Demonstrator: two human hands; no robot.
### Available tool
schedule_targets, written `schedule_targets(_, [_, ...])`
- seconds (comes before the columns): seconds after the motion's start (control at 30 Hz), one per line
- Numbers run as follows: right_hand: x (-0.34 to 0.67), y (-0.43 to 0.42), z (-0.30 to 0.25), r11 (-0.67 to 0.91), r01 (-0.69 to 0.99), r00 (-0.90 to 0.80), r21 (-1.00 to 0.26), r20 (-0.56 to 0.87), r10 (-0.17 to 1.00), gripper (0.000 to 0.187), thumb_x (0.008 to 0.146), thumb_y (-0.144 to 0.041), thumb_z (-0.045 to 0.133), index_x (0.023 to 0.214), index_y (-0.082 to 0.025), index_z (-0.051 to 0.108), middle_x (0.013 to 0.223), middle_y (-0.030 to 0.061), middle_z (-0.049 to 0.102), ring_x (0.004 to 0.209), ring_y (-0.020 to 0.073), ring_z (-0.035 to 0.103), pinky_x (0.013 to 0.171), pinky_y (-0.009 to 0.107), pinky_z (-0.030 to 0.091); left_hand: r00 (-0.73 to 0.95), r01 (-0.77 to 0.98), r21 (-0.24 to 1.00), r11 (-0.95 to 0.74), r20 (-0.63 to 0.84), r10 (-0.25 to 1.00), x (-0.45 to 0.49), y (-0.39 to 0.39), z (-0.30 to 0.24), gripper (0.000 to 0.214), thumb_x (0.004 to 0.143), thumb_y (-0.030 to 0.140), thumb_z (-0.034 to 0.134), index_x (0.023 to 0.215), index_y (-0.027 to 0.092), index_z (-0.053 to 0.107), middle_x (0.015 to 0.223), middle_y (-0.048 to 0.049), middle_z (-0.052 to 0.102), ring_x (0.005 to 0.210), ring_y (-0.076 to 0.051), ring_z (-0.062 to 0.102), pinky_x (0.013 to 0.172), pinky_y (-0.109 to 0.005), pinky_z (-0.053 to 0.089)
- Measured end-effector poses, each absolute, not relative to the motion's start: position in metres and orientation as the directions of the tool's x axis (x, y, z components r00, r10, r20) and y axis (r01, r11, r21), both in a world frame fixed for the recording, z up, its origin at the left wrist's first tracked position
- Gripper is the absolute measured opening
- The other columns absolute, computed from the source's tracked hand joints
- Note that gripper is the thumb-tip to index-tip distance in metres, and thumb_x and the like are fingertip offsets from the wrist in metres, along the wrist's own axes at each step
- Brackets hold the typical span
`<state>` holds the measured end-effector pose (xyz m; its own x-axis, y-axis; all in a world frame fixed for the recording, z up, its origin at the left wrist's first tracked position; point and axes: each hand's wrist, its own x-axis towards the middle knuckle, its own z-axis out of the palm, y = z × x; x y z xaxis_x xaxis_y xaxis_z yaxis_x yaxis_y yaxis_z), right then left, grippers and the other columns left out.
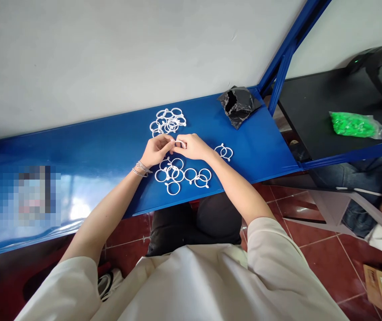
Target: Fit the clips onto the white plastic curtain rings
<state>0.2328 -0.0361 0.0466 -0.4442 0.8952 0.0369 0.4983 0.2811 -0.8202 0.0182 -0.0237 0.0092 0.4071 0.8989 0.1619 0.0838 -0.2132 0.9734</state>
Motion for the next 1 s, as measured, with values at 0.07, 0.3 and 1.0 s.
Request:
schedule_targets(0.07, [0.2347,-0.0362,0.0474,0.272,0.477,-0.467,-0.836,0.021,0.884,0.045,0.101,-0.042,0.074,0.071,-0.023,0.048,0.066,-0.0040,0.052,0.063,0.0125,0.044,0.065,0.032,0.031,0.400,0.059,0.976,-0.208,0.168,0.901,0.0185,-0.0230,0.0103,0.051,0.096,0.069,0.079,0.098,0.019,0.070,0.079,-0.0037,0.075,0.057,-0.011,0.067,0.049,-0.021,0.049])
schedule_targets(0.3, [0.2370,-0.0343,0.0463,0.237,0.438,-0.457,-0.867,0.012,0.890,0.055,0.112,-0.066,0.051,0.083,-0.021,0.063,0.069,0.0000,0.060,0.063,0.0150,0.049,0.065,0.032,0.035,0.381,0.037,0.973,-0.229,0.198,0.903,0.0194,-0.0217,0.0101,0.054,0.096,0.073,0.078,0.101,0.019,0.072,0.078,-0.0027,0.073,0.053,-0.010,0.063,0.048,-0.022,0.049])
schedule_targets(1.0, [0.2368,-0.0346,0.0450,0.291,0.415,-0.494,-0.862,0.055,0.867,0.035,0.109,-0.049,0.059,0.098,-0.020,0.075,0.069,-0.0010,0.062,0.061,0.0154,0.050,0.064,0.032,0.035,0.342,0.222,0.941,-0.255,0.170,0.924,0.0186,-0.0238,0.0083,0.026,0.097,0.047,0.066,0.094,0.021,0.063,0.077,-0.0008,0.072,0.058,-0.014,0.069,0.057,-0.025,0.052])
